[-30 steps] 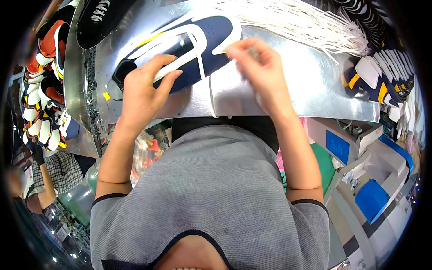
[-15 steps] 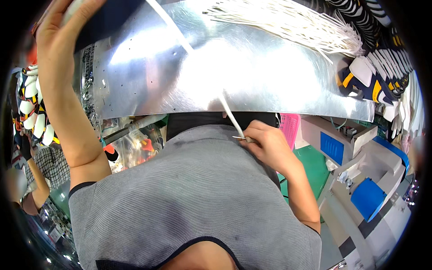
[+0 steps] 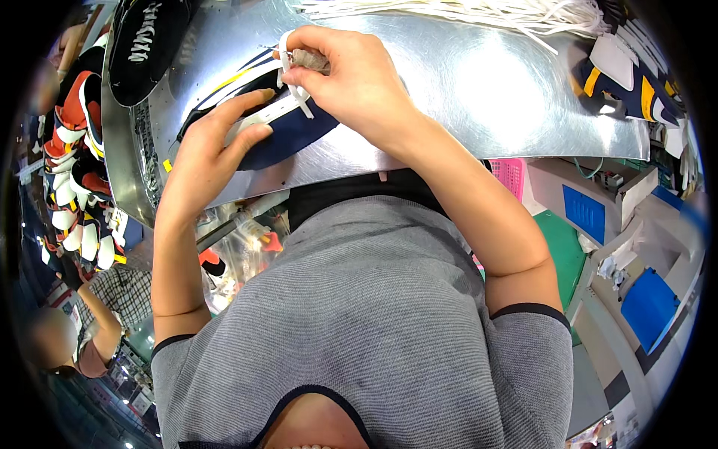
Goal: The person laces a shoe by threading a white lace through the eyelets of a blue and yellow sneaker, pulling it tight and tucking the ends inside before moving it to a pile.
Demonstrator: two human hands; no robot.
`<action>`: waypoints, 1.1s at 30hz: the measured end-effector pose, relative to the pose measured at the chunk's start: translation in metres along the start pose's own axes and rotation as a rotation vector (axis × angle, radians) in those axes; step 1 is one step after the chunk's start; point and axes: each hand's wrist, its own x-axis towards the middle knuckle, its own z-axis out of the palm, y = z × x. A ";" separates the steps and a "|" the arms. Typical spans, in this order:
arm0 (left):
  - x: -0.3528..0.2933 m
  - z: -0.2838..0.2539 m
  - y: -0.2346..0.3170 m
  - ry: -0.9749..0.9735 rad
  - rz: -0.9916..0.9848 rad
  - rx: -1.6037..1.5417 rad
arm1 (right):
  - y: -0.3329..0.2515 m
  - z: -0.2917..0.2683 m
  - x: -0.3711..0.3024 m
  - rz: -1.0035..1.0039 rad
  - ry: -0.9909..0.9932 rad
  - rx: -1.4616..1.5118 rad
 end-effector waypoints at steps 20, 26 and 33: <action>0.038 0.029 0.004 0.139 -0.097 0.082 | -0.007 -0.017 -0.045 0.165 -0.052 -0.106; 0.039 0.030 0.003 0.131 -0.104 0.077 | 0.004 -0.012 -0.040 0.060 0.006 -0.180; 0.032 0.024 0.002 -0.008 0.005 -0.184 | 0.006 0.000 -0.038 -0.011 0.081 -0.376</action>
